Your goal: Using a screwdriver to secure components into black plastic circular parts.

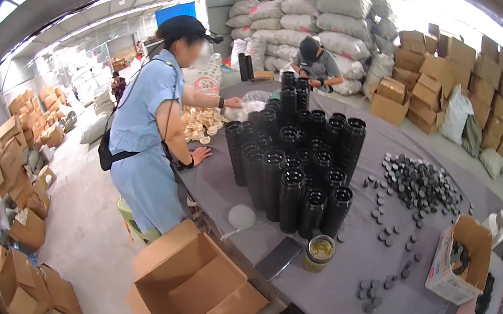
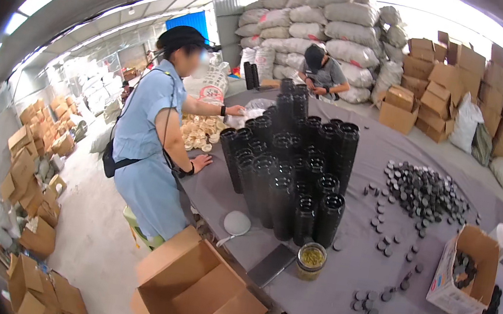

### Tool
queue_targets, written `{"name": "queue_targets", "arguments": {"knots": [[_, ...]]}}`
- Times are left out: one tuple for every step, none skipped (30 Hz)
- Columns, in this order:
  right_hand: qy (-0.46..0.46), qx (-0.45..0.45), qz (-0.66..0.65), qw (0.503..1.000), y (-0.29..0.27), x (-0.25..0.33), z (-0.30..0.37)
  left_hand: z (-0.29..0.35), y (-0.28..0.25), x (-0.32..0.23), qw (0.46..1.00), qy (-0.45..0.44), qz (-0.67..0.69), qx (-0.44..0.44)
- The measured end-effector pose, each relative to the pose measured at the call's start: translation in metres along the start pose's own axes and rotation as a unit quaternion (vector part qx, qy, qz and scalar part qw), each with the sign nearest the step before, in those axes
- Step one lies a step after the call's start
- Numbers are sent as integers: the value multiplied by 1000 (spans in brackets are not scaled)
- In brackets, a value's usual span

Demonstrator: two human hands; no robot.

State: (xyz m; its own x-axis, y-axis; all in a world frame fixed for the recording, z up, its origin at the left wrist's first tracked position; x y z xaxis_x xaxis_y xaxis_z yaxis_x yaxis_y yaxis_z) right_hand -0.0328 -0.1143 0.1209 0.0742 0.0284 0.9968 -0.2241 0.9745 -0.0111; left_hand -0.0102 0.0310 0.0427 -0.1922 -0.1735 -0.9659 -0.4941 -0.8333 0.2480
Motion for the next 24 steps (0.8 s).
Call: {"name": "queue_targets", "arguments": {"knots": [[24,13,7,1000,-1,-15,1,5,3,-4,1000,10,-4,-3],[-4,27,42,999,-3,-26,-1,11,3,-9,999,26,8,-30],[-9,33,35,999,2,-24,-1,15,0,-14,997,39,21,-55],[-13,38,26,999,7,-21,-1,18,-3,-18,997,45,17,-56],[-19,39,27,999,10,-21,-3,21,-8,-19,997,20,26,-66],[-41,44,39,997,13,-20,-3,26,-11,-18,996,-5,36,-78],[-63,48,51,996,16,-18,-2,29,-11,-19,996,0,34,-79],[-68,49,52,995,18,-16,2,33,-9,-19,997,7,43,-70],[-70,51,55,995,22,-13,5,36,-10,-23,997,16,49,-61],[-73,51,58,994,24,-11,7,39,-11,-26,997,20,44,-59],[-71,43,77,994,23,-17,9,42,-9,-30,996,27,66,-47],[-77,39,77,993,22,-18,13,46,-4,-34,995,32,89,-33],[-84,35,88,992,23,-19,17,51,0,-39,995,34,95,-25],[-91,29,99,990,23,-18,21,54,0,-42,995,35,89,-17],[-90,27,93,991,30,-3,23,57,0,-42,995,31,91,-20],[-87,23,92,992,30,-2,25,59,-1,-42,995,27,94,-21],[-75,35,88,993,31,-3,26,61,0,-44,995,22,95,-18],[-69,45,82,993,34,-4,28,63,2,-46,995,17,100,-9],[-70,39,78,994,35,-2,32,66,3,-47,994,10,105,0],[-51,31,73,996,36,-2,36,67,3,-47,995,5,102,3],[-31,26,67,997,38,-2,37,67,2,-46,995,4,103,7],[-31,25,62,997,40,-4,37,66,1,-46,994,3,106,8],[-71,12,62,995,41,-1,38,65,-1,-46,995,-1,103,5],[-109,0,60,992,43,2,41,65,-1,-46,996,-9,94,9]]}}
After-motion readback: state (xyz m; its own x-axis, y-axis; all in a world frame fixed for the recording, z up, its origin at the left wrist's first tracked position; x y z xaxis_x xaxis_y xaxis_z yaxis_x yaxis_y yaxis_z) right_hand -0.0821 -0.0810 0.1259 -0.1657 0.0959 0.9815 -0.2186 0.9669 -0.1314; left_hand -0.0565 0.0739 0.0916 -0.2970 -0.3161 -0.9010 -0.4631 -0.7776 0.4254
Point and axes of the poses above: each hand's wrist, its own z-axis away from the middle knuckle, its own y-axis out of the palm, x = y × z, the point moved 6 cm from there along -z, towards the middle knuckle, and after that the axes turned 11 degrees about -z, right-handed, at the moved point
